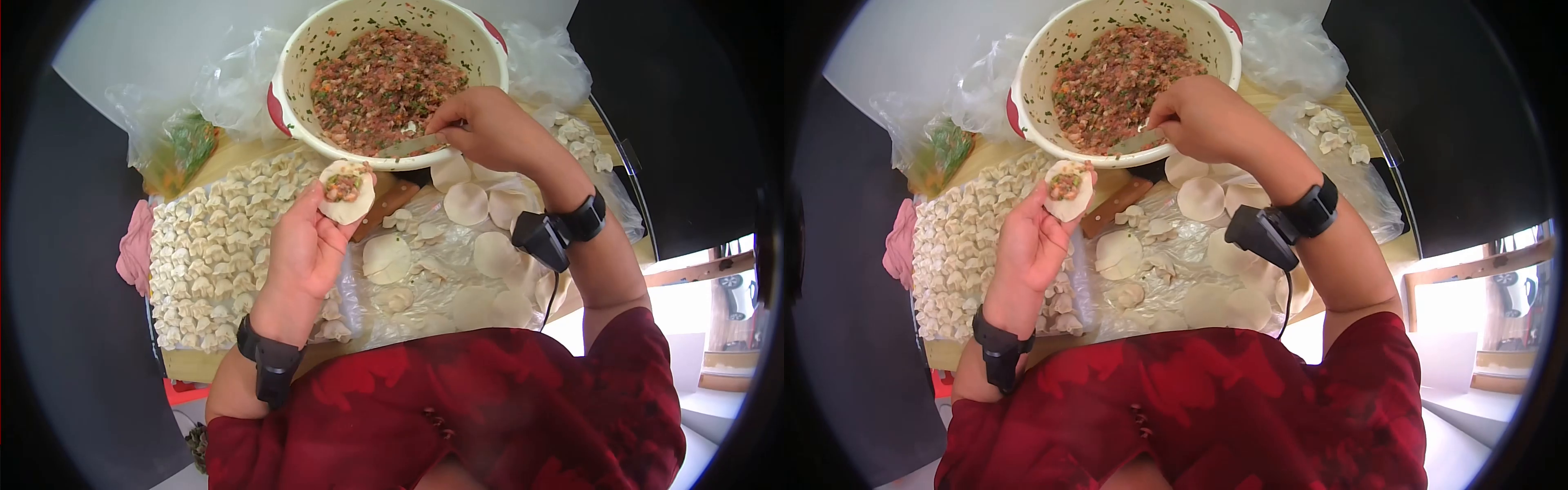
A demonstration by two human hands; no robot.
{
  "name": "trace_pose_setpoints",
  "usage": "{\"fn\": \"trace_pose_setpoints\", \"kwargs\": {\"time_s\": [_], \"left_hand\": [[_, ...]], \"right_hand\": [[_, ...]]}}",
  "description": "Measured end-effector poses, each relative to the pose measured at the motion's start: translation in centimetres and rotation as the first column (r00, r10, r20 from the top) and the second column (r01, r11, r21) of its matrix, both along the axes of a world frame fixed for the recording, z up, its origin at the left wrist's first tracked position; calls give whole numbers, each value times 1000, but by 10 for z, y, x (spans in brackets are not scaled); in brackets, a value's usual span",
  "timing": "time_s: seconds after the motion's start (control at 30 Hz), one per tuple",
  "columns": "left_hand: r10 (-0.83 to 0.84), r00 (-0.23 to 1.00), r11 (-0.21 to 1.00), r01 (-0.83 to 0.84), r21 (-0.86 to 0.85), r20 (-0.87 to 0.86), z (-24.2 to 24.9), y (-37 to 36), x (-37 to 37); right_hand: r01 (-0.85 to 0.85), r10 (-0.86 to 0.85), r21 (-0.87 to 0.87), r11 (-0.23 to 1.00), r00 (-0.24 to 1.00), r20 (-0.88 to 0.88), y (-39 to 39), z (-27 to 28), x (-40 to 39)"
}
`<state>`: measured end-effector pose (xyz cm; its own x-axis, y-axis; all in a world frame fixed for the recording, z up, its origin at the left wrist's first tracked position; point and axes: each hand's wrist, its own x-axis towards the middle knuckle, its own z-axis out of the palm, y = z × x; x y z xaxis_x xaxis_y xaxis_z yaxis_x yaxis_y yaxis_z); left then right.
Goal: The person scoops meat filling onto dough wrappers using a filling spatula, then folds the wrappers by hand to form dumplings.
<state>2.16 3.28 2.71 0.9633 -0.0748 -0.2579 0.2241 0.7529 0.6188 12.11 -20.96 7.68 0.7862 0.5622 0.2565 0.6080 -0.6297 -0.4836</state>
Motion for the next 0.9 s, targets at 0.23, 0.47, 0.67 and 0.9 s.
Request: {"fn": "trace_pose_setpoints", "kwargs": {"time_s": [0.23,0.47,0.67,0.9], "left_hand": [[-18,995,999,21,-32,93,11,-7,10],[-23,990,1000,23,-1,138,26,-14,26],[-3,971,1000,-2,24,238,35,-20,39],[37,985,998,-46,51,170,29,-21,36]], "right_hand": [[93,-75,101,991,983,-165,-11,4,-24],[182,-141,265,947,976,-167,-13,2,-29],[266,-31,419,868,872,-488,-10,-1,-32],[408,-47,504,761,810,-584,-10,-5,-37]]}}
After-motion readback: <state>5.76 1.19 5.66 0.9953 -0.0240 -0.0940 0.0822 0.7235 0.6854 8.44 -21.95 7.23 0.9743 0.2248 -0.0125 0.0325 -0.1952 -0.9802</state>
